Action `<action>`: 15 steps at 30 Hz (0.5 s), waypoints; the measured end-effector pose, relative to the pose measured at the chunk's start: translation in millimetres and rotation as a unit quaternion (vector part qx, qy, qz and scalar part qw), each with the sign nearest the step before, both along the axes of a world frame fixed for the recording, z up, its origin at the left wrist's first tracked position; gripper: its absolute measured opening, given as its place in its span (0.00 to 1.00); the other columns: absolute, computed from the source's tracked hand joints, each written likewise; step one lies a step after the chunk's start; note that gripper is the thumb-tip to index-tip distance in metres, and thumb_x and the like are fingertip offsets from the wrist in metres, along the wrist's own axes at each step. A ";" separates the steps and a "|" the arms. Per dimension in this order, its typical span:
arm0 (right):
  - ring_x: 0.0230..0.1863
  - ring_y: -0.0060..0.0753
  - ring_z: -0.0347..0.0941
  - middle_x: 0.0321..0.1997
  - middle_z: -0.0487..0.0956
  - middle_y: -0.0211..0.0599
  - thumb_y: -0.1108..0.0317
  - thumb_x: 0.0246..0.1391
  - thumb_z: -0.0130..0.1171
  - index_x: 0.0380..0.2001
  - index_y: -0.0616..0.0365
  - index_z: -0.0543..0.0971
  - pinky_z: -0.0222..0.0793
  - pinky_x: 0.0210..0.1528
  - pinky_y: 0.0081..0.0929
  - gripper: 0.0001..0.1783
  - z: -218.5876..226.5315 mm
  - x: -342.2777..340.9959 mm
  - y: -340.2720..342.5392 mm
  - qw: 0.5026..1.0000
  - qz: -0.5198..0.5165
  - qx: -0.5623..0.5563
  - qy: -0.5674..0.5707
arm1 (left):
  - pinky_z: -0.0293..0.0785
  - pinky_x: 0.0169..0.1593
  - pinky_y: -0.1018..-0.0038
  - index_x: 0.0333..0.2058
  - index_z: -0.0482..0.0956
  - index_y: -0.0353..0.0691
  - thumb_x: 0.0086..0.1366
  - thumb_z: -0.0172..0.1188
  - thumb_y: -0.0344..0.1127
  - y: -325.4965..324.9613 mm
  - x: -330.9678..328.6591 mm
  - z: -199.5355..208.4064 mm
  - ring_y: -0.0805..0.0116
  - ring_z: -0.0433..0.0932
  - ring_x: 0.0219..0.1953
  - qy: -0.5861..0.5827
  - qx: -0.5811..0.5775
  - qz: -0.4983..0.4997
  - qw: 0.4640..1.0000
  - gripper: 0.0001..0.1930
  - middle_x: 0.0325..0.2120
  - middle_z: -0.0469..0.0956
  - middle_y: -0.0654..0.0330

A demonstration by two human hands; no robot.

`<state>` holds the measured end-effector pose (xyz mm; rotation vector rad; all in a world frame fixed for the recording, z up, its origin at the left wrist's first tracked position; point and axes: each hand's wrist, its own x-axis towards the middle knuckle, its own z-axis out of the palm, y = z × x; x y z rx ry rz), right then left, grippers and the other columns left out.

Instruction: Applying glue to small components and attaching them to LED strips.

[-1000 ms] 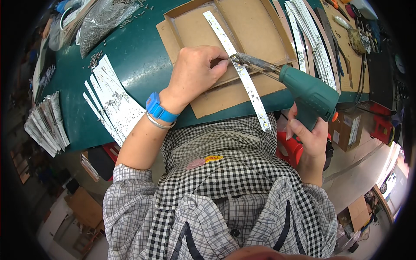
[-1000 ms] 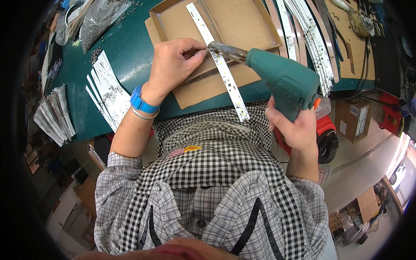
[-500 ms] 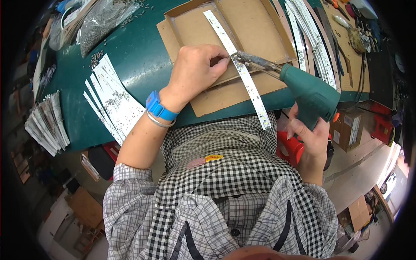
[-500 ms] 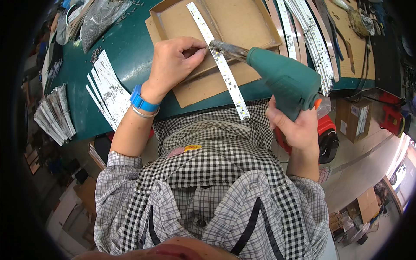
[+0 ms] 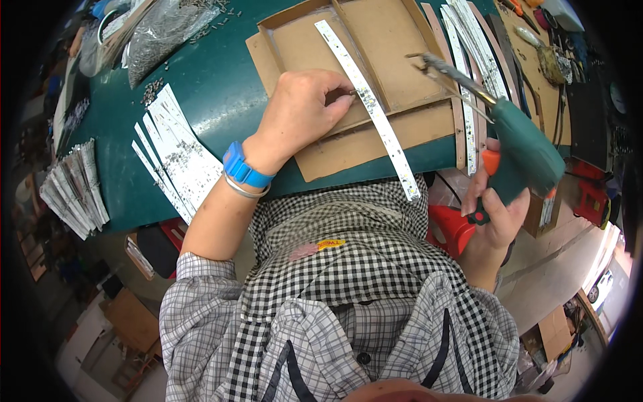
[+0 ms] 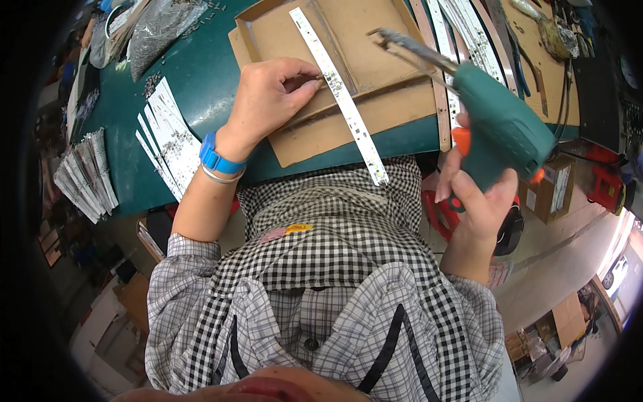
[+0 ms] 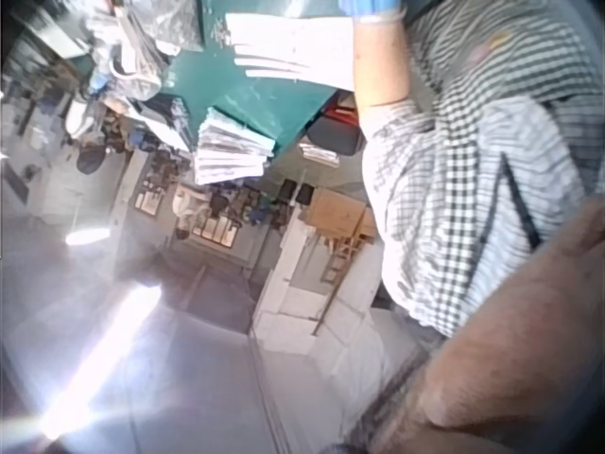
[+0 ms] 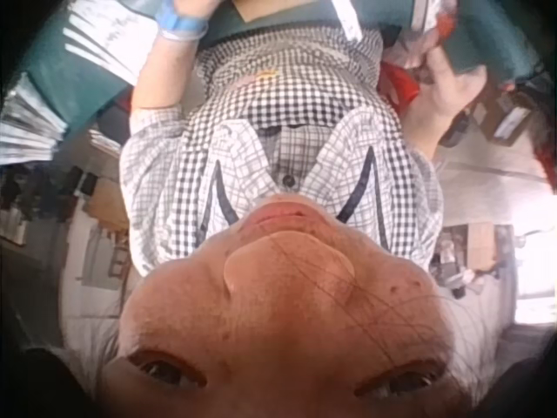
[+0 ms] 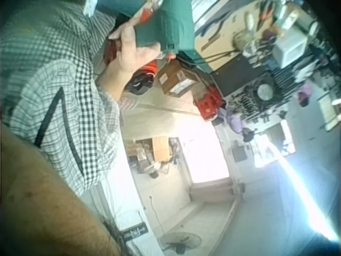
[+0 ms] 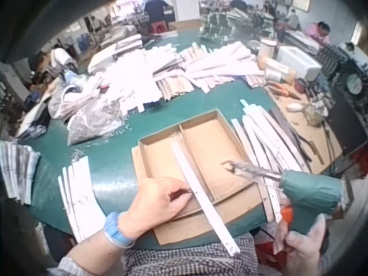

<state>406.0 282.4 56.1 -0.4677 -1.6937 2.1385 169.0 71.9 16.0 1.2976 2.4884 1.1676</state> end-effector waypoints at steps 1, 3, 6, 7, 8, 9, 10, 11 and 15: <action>0.20 0.27 0.71 0.30 0.72 0.38 0.68 0.54 0.65 0.63 0.76 0.59 0.71 0.18 0.22 0.40 2.4 2.1 0.3 1.000 -0.013 0.009 0.010 | 0.78 0.29 0.74 0.35 0.86 0.37 0.54 0.69 0.28 -1.4 -0.5 5.7 0.67 0.82 0.23 0.025 -0.013 -0.001 1.000 0.08 0.25 0.84 0.55; 0.21 0.27 0.71 0.30 0.72 0.38 0.70 0.54 0.65 0.64 0.76 0.58 0.72 0.21 0.23 0.40 3.3 8.9 7.2 0.999 -0.017 0.035 0.032 | 0.79 0.31 0.72 0.36 0.85 0.38 0.53 0.70 0.28 -4.9 1.3 19.8 0.63 0.82 0.24 0.064 -0.032 -0.008 0.997 0.10 0.27 0.83 0.55; 0.25 0.27 0.72 0.32 0.73 0.38 0.76 0.53 0.64 0.63 0.75 0.61 0.73 0.26 0.23 0.37 0.9 15.4 9.5 0.992 -0.058 0.108 0.042 | 0.80 0.34 0.69 0.38 0.84 0.40 0.50 0.70 0.28 -13.5 19.6 40.4 0.58 0.82 0.30 0.096 -0.024 -0.058 0.993 0.14 0.32 0.82 0.56; 0.26 0.27 0.72 0.33 0.74 0.38 0.78 0.52 0.64 0.63 0.74 0.62 0.73 0.28 0.22 0.36 -3.1 14.7 10.8 0.983 -0.085 0.158 0.027 | 0.80 0.36 0.68 0.38 0.84 0.41 0.49 0.70 0.28 -11.6 32.0 45.5 0.58 0.82 0.33 0.100 -0.009 -0.092 0.991 0.15 0.35 0.82 0.57; 0.27 0.26 0.72 0.35 0.75 0.39 0.81 0.51 0.64 0.62 0.74 0.64 0.73 0.30 0.22 0.35 -10.2 11.8 11.6 0.973 -0.107 0.205 0.014 | 0.80 0.39 0.67 0.40 0.84 0.42 0.47 0.70 0.28 -9.8 42.2 47.2 0.57 0.81 0.38 0.076 0.009 -0.144 0.987 0.17 0.38 0.81 0.58; 0.28 0.26 0.72 0.36 0.76 0.39 0.83 0.50 0.64 0.61 0.73 0.66 0.73 0.31 0.21 0.34 -18.8 9.9 13.3 0.959 -0.128 0.252 0.004 | 0.80 0.40 0.68 0.41 0.83 0.41 0.49 0.67 0.28 -5.4 53.8 48.8 0.60 0.80 0.41 0.088 -0.013 -0.172 0.981 0.17 0.41 0.80 0.60; 0.38 0.24 0.74 0.37 0.79 0.35 0.83 0.47 0.70 0.56 0.68 0.72 0.72 0.45 0.23 0.31 -34.1 12.1 17.0 0.937 -0.170 0.305 -0.034 | 0.80 0.41 0.69 0.43 0.83 0.40 0.53 0.62 0.29 -1.4 60.4 51.5 0.61 0.78 0.45 0.073 -0.041 -0.209 0.974 0.16 0.44 0.80 0.61; 0.39 0.25 0.75 0.39 0.80 0.35 0.80 0.49 0.71 0.54 0.68 0.74 0.72 0.48 0.25 0.28 -43.3 9.8 16.9 0.921 -0.187 0.338 -0.043 | 0.80 0.41 0.71 0.43 0.83 0.40 0.56 0.59 0.30 3.6 62.5 50.3 0.64 0.77 0.46 0.078 -0.048 -0.246 0.965 0.15 0.45 0.79 0.63; 0.44 0.36 0.81 0.47 0.83 0.44 0.73 0.49 0.73 0.53 0.65 0.76 0.74 0.49 0.27 0.28 -46.3 -7.3 21.4 0.820 -0.147 0.534 -0.146 | 0.76 0.35 0.73 0.26 0.82 0.41 0.52 0.60 0.35 11.4 59.3 32.3 0.67 0.72 0.36 0.142 -0.029 -0.290 0.946 0.06 0.27 0.74 0.64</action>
